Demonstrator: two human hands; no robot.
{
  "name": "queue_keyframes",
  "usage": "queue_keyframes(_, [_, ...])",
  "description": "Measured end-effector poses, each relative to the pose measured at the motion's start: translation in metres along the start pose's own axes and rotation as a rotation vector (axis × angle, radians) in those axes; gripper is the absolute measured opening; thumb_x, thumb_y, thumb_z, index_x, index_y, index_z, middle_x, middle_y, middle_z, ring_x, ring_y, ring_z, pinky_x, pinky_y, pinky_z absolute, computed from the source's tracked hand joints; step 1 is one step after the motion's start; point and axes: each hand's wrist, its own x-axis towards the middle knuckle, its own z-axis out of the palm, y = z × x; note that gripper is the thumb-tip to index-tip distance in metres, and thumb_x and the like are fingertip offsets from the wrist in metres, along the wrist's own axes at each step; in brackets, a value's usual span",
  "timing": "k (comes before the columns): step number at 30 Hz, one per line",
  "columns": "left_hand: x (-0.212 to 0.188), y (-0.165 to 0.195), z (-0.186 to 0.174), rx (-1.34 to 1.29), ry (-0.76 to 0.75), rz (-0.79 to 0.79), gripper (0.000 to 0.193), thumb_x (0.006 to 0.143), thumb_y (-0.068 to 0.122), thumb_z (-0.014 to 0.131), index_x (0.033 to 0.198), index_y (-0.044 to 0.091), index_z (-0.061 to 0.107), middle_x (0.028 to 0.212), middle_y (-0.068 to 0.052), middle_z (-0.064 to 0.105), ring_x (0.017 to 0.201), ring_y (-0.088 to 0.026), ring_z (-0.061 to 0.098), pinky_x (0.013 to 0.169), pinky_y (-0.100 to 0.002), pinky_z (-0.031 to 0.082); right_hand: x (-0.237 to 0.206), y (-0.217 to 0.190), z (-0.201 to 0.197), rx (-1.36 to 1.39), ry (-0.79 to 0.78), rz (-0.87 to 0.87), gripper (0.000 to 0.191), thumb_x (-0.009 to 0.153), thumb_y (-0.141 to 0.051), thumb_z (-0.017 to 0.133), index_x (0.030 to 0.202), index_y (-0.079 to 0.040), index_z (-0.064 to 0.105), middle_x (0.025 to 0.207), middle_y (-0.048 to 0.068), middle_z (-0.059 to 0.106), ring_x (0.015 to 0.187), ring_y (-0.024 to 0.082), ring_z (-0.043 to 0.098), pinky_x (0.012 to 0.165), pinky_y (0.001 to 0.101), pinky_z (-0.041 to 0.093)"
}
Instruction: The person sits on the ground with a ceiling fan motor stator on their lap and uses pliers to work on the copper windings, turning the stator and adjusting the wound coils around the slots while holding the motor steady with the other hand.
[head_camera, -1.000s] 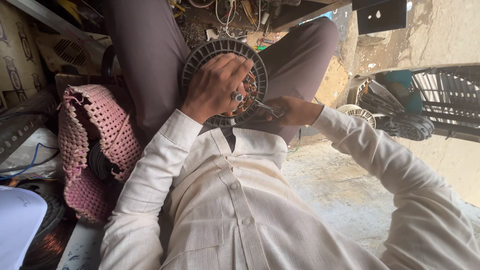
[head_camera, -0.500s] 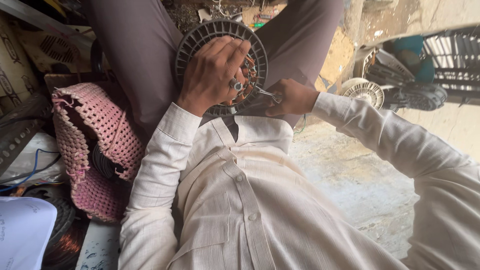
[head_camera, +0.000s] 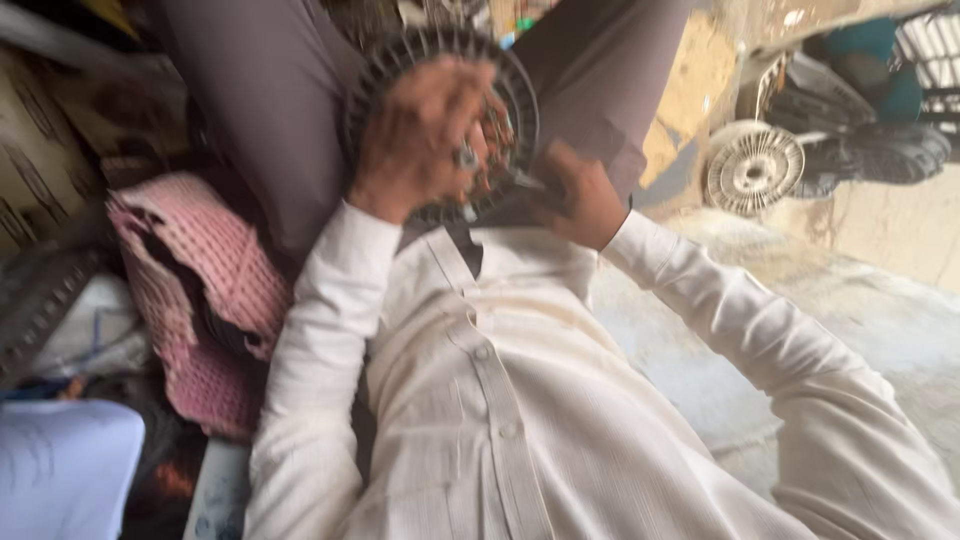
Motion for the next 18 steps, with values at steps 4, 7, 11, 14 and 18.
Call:
queue_keyframes(4, [0.005,0.002,-0.002,0.017,-0.001,-0.007,0.054,0.087,0.009,0.067,0.139,-0.001,0.053,0.125,-0.02,0.066,0.12,-0.039,0.062,0.105,-0.048,0.051,-0.013,-0.009,-0.012,0.079,0.072,-0.006,0.03,0.09,-0.008,0.075,0.107,-0.002,0.051,0.089,0.011,0.064,0.077,0.032,0.07,0.066,0.0385,0.052])
queue_keyframes(7, [0.008,0.007,-0.005,0.0,-0.027,-0.021,0.052,0.088,0.008,0.066,0.137,-0.001,0.052,0.127,-0.018,0.066,0.122,-0.038,0.063,0.107,-0.048,0.052,-0.017,-0.013,-0.027,-0.035,0.127,-0.106,0.02,0.09,-0.004,0.074,0.102,-0.004,0.058,0.094,0.014,0.064,0.078,0.031,0.069,0.068,0.0381,0.053])
queue_keyframes(11, [0.014,0.009,-0.008,0.007,-0.041,-0.038,0.051,0.087,0.009,0.064,0.136,-0.001,0.052,0.126,-0.018,0.066,0.121,-0.038,0.063,0.106,-0.048,0.052,-0.017,-0.016,-0.043,-0.167,0.171,-0.146,0.012,0.091,-0.002,0.073,0.101,-0.006,0.068,0.089,0.011,0.069,0.078,0.031,0.069,0.069,0.0404,0.052])
queue_keyframes(14, [0.016,0.009,-0.007,0.007,-0.05,-0.053,0.051,0.087,0.009,0.063,0.136,0.0,0.052,0.127,-0.018,0.066,0.121,-0.038,0.063,0.105,-0.048,0.052,-0.015,-0.02,-0.048,-0.101,0.116,-0.101,0.013,0.09,0.0,0.071,0.102,-0.004,0.068,0.087,0.011,0.071,0.075,0.031,0.07,0.067,0.0401,0.053])
queue_keyframes(18, [0.017,0.007,-0.006,0.011,-0.049,-0.063,0.052,0.086,0.009,0.063,0.136,0.0,0.052,0.127,-0.017,0.066,0.12,-0.037,0.063,0.105,-0.049,0.052,-0.009,-0.024,-0.048,-0.037,0.078,-0.05,0.011,0.091,0.0,0.07,0.101,-0.003,0.068,0.086,0.012,0.073,0.069,0.029,0.072,0.061,0.0385,0.054])
